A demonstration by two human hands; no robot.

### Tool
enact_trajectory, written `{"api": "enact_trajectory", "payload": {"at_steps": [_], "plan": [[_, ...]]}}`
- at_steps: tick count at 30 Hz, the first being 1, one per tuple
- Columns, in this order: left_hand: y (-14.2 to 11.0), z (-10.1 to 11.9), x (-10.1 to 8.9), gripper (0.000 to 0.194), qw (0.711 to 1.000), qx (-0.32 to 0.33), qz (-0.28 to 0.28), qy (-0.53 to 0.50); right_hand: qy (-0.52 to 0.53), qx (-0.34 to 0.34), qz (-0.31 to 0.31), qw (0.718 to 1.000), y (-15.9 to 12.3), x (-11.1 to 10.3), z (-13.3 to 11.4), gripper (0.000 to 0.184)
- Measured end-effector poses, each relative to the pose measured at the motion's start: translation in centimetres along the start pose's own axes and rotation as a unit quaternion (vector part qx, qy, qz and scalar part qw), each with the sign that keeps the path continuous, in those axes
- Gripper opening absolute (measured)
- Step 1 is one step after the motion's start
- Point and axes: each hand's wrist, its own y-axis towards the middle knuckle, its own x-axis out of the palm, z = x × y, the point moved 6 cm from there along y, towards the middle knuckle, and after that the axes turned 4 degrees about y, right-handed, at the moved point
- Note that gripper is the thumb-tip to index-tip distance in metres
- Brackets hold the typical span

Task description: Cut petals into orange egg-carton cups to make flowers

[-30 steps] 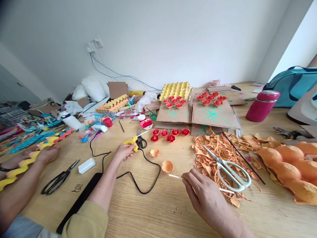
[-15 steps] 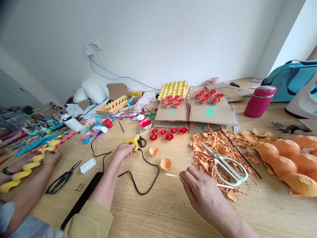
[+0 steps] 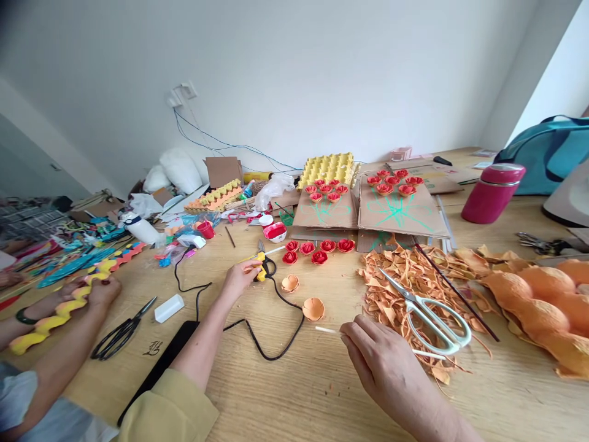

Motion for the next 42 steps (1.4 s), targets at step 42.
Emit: {"api": "enact_trajectory", "payload": {"at_steps": [42], "plan": [[-8.5, 9.0, 4.0, 0.045, 0.786, -0.078, -0.157, -0.593, -0.008, 0.042, 0.024, 0.999, -0.2, -0.5, 0.9, 0.019]]}}
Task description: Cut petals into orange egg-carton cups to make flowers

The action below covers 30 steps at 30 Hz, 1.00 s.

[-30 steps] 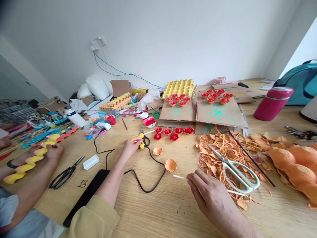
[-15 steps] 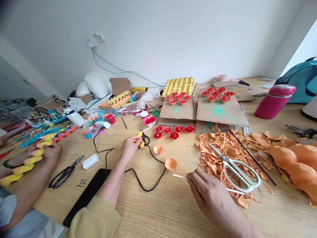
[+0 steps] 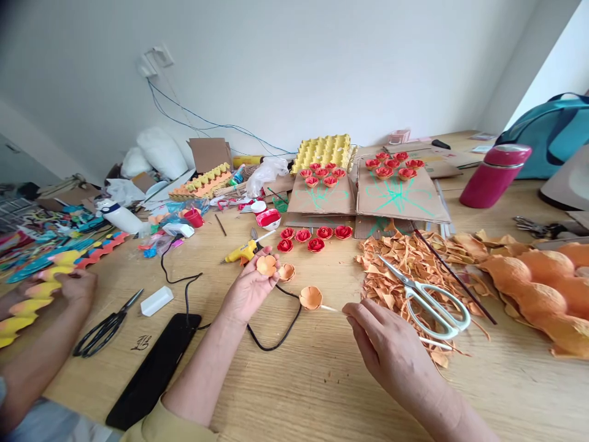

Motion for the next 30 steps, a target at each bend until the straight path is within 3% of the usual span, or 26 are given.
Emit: {"api": "enact_trajectory", "payload": {"at_steps": [4, 10, 14, 16, 18, 21, 24, 30], "plan": [[-0.4, -0.4, 0.1, 0.043, 0.999, -0.014, -0.029, -0.014, -0.008, 0.01, 0.01, 1.0, 0.0, 0.0, 0.1, 0.019], [-2.2, -0.8, 2.5, 0.04, 0.985, -0.041, -0.158, 0.05, 0.004, 0.012, 0.019, 1.0, -0.2, 0.1, 0.4, 0.018], [-3.7, -2.6, 4.6, 0.05, 0.956, -0.083, -0.266, 0.091, 0.0, -0.008, 0.1, 0.995, -0.1, -1.4, 0.0, 0.015], [-4.5, -4.1, 5.5, 0.041, 0.939, -0.131, -0.303, 0.095, -0.006, -0.009, 0.138, 0.99, -0.1, -2.3, -0.2, 0.015], [-5.3, -5.6, 6.2, 0.034, 0.925, -0.184, -0.318, 0.094, -0.012, -0.007, 0.156, 0.988, 0.0, -2.8, -0.3, 0.016], [-6.4, -7.7, 6.9, 0.042, 0.905, -0.227, -0.351, 0.081, -0.013, -0.007, 0.151, 0.988, 0.0, -2.8, -0.3, 0.016], [-6.9, -9.1, 6.9, 0.052, 0.9, -0.225, -0.368, 0.067, -0.013, -0.007, 0.132, 0.991, 0.0, -2.2, -0.1, 0.018], [-6.8, -8.9, 6.8, 0.042, 0.906, -0.21, -0.363, 0.058, 0.0, 0.001, 0.102, 0.995, -0.2, -1.5, 0.1, 0.018]]}}
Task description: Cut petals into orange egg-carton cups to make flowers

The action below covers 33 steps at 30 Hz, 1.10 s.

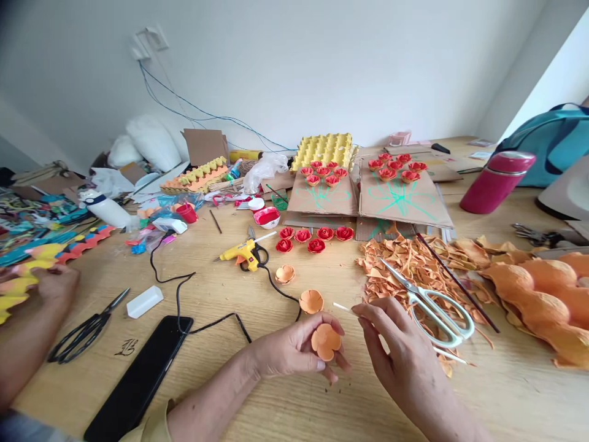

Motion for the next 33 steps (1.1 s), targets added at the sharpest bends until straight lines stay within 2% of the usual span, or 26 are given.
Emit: {"api": "enact_trajectory", "payload": {"at_steps": [8, 13, 19, 26, 29, 33], "plan": [[0.4, 0.1, -0.9, 0.056, 0.998, 0.005, 0.03, 0.046, 0.015, 0.015, -0.032, 0.999, 0.2, 0.1, -0.5, 0.012], [0.5, 0.3, -1.2, 0.052, 0.995, 0.003, 0.074, 0.068, 0.035, 0.017, -0.063, 0.997, -0.1, 0.8, -0.4, 0.009], [0.6, 1.0, -1.5, 0.047, 0.987, 0.046, 0.123, 0.089, 0.036, 0.049, -0.125, 0.99, -0.4, 2.3, 0.3, 0.017], [0.8, 0.2, -1.4, 0.049, 0.988, 0.033, 0.113, 0.098, 0.023, 0.07, -0.122, 0.99, -0.4, 2.6, 0.3, 0.018], [0.6, 0.5, -1.1, 0.046, 0.988, 0.035, 0.103, 0.113, 0.018, 0.078, -0.126, 0.989, -0.4, 2.6, 0.2, 0.018], [0.4, 1.2, -0.7, 0.037, 0.982, 0.033, 0.123, 0.137, 0.024, 0.091, -0.127, 0.987, -0.3, 2.6, 0.0, 0.013]]}}
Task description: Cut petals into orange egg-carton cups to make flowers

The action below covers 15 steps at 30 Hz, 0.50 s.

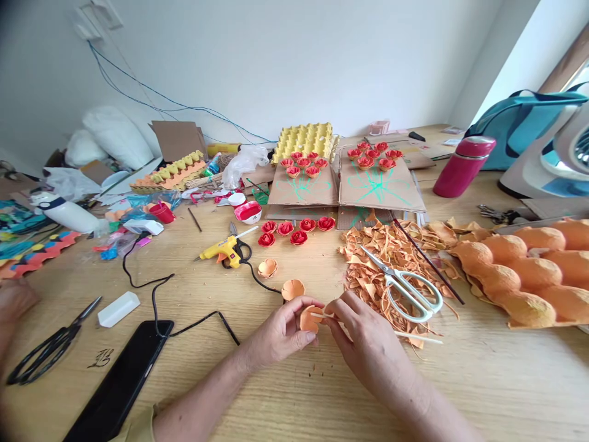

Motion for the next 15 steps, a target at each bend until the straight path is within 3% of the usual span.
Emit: {"api": "enact_trajectory", "payload": {"at_steps": [11, 15], "plan": [[-0.21, 0.02, 0.08, 0.036, 0.992, 0.008, 0.042, 0.119, -0.008, 0.041, -0.012, 0.999, -0.07, 0.16, -0.16, 0.011], [-0.26, 0.17, 0.48, 0.033, 0.993, 0.027, 0.039, 0.108, -0.024, 0.043, 0.005, 0.999, -0.05, 0.01, -0.55, 0.007]]}}
